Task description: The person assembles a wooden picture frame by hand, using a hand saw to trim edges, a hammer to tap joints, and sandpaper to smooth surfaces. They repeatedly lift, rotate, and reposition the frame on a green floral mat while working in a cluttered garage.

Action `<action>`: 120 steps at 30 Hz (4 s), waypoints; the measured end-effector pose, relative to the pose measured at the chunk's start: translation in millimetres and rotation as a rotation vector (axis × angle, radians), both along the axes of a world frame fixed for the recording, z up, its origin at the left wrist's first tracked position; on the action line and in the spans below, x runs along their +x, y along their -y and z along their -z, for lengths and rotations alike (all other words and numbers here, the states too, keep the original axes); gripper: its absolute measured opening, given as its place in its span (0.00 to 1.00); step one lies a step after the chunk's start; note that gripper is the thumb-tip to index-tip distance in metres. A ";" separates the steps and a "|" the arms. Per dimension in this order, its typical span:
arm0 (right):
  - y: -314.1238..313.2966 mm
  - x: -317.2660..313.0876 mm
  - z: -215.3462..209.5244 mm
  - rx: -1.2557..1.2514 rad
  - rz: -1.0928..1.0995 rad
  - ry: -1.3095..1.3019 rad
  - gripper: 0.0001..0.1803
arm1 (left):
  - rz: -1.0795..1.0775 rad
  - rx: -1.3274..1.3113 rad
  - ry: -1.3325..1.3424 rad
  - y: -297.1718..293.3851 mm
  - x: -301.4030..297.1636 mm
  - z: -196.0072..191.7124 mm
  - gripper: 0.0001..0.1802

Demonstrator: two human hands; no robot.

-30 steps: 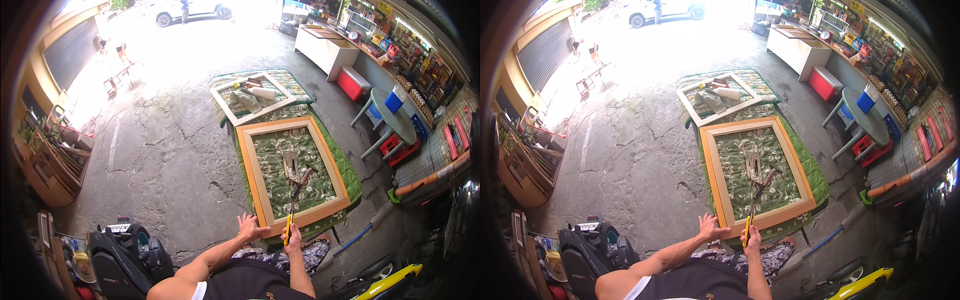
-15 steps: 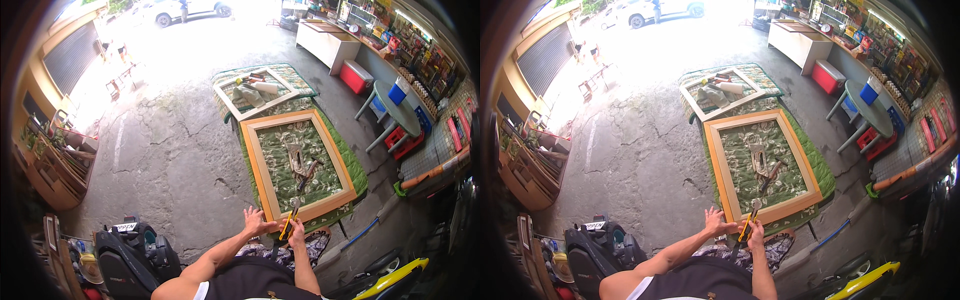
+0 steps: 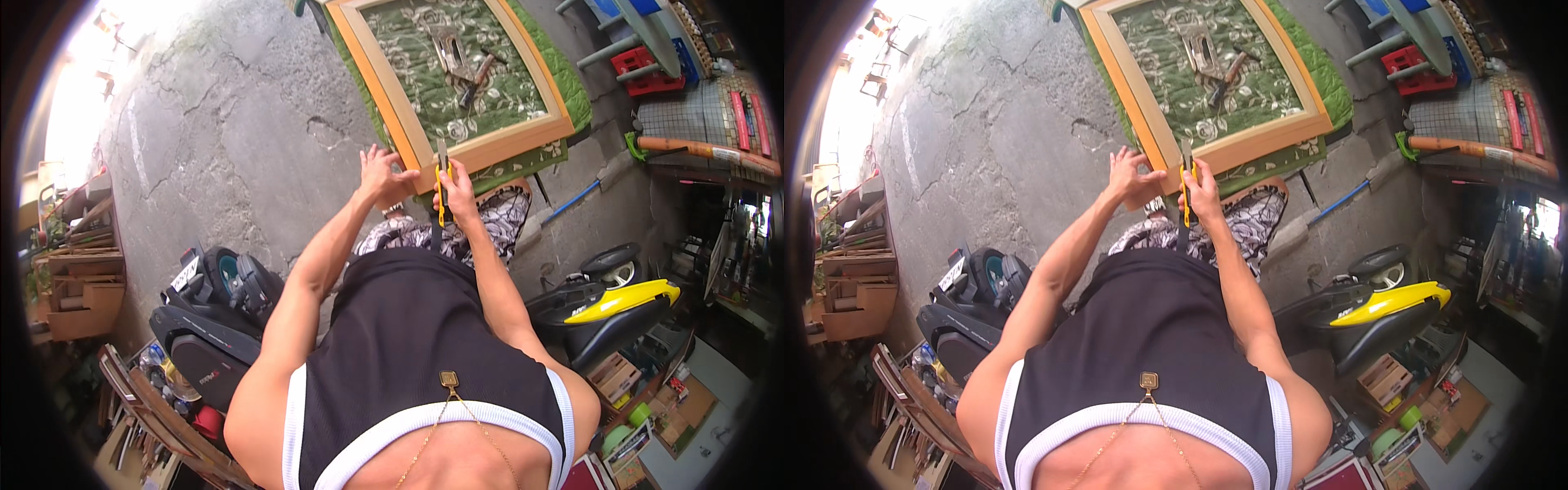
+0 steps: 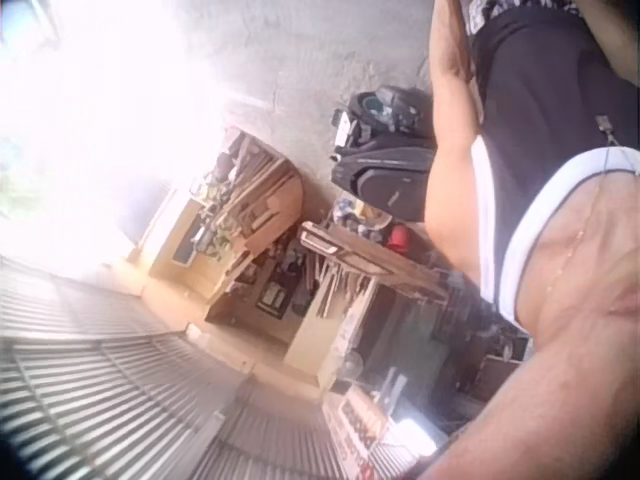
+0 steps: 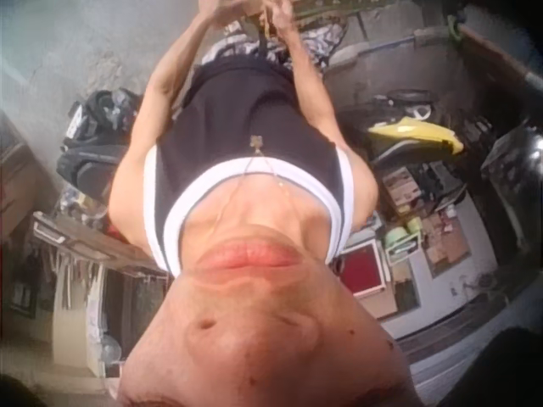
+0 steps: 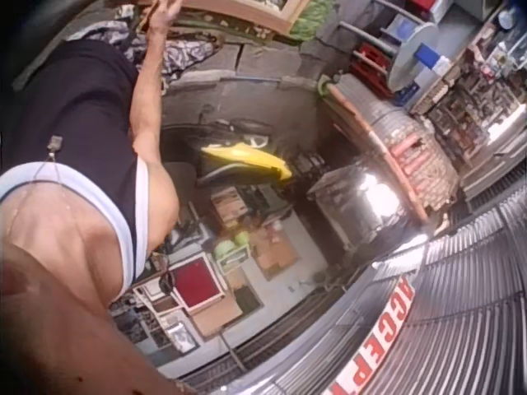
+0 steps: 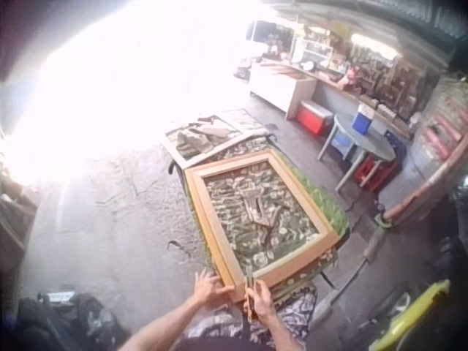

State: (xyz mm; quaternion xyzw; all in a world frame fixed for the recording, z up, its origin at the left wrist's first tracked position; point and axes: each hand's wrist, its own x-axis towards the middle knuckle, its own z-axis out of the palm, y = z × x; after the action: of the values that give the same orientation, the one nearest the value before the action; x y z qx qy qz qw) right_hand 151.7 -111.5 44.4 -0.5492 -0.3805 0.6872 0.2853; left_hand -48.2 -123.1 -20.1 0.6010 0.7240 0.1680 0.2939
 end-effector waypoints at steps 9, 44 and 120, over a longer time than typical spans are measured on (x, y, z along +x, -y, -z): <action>9.4 -9.4 -4.9 0.225 -0.183 0.337 0.18 | 0.017 -0.025 -0.042 0.7 -2.0 2.7 0.36; 37.4 -27.7 0.7 0.596 -0.439 0.693 0.13 | 0.008 -0.117 0.618 36.9 -23.8 -17.0 0.41; 80.9 21.3 -16.1 0.153 0.002 0.249 0.26 | 0.222 -0.310 0.596 26.0 -41.1 -9.3 0.50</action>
State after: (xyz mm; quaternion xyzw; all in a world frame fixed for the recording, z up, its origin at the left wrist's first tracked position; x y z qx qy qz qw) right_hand 173.1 -192.5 60.4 -0.6072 -0.4638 0.5823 0.2777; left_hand -89.4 -149.1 -10.8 0.5487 0.5537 0.1912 0.5965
